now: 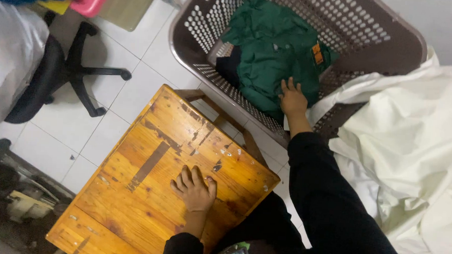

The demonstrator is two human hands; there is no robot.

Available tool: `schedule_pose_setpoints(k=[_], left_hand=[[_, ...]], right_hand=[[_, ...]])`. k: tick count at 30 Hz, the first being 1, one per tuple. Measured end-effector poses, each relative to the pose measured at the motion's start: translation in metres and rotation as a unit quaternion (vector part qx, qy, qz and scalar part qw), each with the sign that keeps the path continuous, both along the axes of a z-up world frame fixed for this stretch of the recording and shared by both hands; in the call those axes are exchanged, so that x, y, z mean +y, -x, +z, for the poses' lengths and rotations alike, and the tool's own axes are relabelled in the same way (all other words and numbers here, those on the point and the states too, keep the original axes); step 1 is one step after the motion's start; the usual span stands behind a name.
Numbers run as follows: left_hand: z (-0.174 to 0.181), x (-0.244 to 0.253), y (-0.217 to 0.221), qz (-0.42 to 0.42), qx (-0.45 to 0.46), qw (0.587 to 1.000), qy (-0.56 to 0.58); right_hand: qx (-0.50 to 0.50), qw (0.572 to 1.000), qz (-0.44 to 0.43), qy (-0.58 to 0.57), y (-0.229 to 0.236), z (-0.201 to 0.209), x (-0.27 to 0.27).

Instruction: Folding a green long-sleeved shirt on a wooden table.

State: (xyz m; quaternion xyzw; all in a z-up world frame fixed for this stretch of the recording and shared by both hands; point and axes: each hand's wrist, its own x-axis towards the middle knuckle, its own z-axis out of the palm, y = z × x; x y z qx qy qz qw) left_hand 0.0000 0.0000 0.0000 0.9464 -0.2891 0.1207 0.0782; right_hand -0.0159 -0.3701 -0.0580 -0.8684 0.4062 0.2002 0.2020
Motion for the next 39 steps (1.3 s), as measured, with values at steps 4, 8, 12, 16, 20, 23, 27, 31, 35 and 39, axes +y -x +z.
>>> schedule_pose_setpoints(k=[4, 8, 12, 16, 20, 23, 27, 31, 35, 39], left_hand=[[0.011, -0.033, -0.014, -0.001, -0.020, 0.999, -0.030], [0.053, -0.144, -0.049, -0.160, 0.087, 0.966, 0.186], [0.061, -0.289, -0.093, -0.334, 0.089, 0.924, 0.163], [-0.036, -0.370, -0.120, -0.313, 0.216, 0.915, -0.131], [-0.089, -0.411, -0.134, -0.250, 0.273, 0.897, -0.242], [-0.113, -0.414, -0.134, -0.225, 0.322, 0.879, -0.270], [-0.083, -0.430, -0.143, -0.149, 0.427, 0.882, -0.133], [-0.127, -0.439, -0.156, -0.156, 0.400, 0.881, -0.202], [-0.145, -0.442, -0.153, -0.150, 0.381, 0.867, -0.283], [-0.145, -0.430, -0.145, -0.091, 0.435, 0.807, -0.389]], right_hand=[[-0.021, 0.999, -0.025, 0.005, -0.002, -0.013, -0.011], [-0.045, 0.996, -0.063, -0.044, 0.008, -0.028, -0.013], [-0.079, 0.994, -0.029, -0.067, 0.012, -0.015, -0.044], [-0.160, 0.962, -0.186, -0.119, 0.011, 0.000, -0.073], [-0.262, 0.891, -0.369, -0.025, 0.008, -0.038, -0.096], [-0.202, 0.894, -0.401, -0.007, 0.013, -0.069, -0.104], [-0.159, 0.871, -0.459, -0.071, 0.006, -0.068, -0.109], [-0.114, 0.899, -0.415, -0.085, 0.004, -0.089, -0.108], [-0.072, 0.935, -0.348, -0.004, 0.003, -0.086, -0.109], [-0.027, 0.952, -0.306, 0.009, -0.004, -0.036, -0.092]])
